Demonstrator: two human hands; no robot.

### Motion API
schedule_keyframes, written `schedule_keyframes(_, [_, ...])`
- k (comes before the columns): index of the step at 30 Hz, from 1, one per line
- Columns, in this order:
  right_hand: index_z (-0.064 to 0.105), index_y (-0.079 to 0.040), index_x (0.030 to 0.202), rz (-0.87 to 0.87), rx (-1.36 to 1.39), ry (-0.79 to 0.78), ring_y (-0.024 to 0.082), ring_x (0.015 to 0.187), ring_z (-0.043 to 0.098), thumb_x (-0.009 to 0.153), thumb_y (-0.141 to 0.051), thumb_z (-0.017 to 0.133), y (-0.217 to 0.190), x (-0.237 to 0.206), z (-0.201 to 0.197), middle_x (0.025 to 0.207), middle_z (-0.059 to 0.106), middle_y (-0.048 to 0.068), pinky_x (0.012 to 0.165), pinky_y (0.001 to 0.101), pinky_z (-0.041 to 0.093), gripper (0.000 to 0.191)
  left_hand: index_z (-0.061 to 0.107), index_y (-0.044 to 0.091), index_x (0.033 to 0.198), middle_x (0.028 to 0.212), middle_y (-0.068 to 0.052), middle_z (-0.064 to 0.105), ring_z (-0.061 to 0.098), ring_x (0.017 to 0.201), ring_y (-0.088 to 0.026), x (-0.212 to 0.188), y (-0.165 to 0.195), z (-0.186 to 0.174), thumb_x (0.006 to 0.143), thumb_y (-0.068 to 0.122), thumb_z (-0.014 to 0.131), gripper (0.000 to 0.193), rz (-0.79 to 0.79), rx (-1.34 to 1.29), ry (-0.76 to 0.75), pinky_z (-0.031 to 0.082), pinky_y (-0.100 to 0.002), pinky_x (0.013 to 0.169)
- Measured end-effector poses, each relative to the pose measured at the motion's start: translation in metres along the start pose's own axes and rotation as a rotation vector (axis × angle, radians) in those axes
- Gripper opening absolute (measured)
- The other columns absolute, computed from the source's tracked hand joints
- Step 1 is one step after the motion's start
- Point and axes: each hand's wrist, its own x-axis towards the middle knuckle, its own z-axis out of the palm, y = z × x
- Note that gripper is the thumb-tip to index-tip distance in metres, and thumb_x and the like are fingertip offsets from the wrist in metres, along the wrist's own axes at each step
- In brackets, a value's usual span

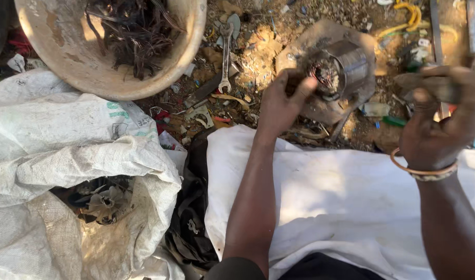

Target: The person sits on the ground and dismantles an electric motor to recover copper wire. They hammer and chisel the motor housing, pull copper windings out by hand, use pliers on stubborn parts, and drop the extracted copper into a bowl of collected wire.

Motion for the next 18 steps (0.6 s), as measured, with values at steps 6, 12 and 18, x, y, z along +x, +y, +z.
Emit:
schedule_keyframes(6, [0.062, -0.009, 0.136, 0.18, -0.38, -0.468, 0.038, 0.111, 0.062, 0.099, 0.0, 0.065, 0.041, -0.062, -0.005, 0.117, 0.072, 0.014, 0.1, 0.0493, 0.045, 0.038, 0.069, -0.003, 0.114, 0.092, -0.017, 0.076, 0.076, 0.068, -0.016, 0.003, -0.02, 0.013, 0.096, 0.013, 0.061, 0.025, -0.263, -0.628, -0.023, 0.054, -0.027, 0.047])
schedule_keyframes(12, [0.062, -0.01, 0.143, 0.26, -0.503, -0.669, 0.042, 0.108, 0.065, 0.094, -0.012, 0.068, 0.069, -0.093, 0.002, 0.115, 0.072, 0.017, 0.103, 0.0564, 0.045, 0.049, 0.06, -0.001, 0.117, 0.088, -0.015, 0.073, 0.068, 0.064, -0.012, -0.002, -0.039, 0.03, 0.11, 0.018, 0.066, 0.021, -0.278, -1.093, -0.152, 0.04, -0.021, 0.042])
schedule_keyframes(18, [0.04, 0.005, 0.154, 0.281, -0.351, -0.502, 0.049, 0.137, 0.05, 0.088, -0.045, 0.084, 0.023, -0.024, 0.031, 0.148, 0.049, 0.031, 0.113, 0.0569, 0.037, 0.093, 0.07, 0.008, 0.108, 0.084, -0.006, 0.072, 0.07, 0.065, -0.01, 0.008, -0.053, 0.05, 0.091, 0.022, 0.075, 0.022, -0.288, -1.082, -0.079, 0.039, -0.021, 0.039])
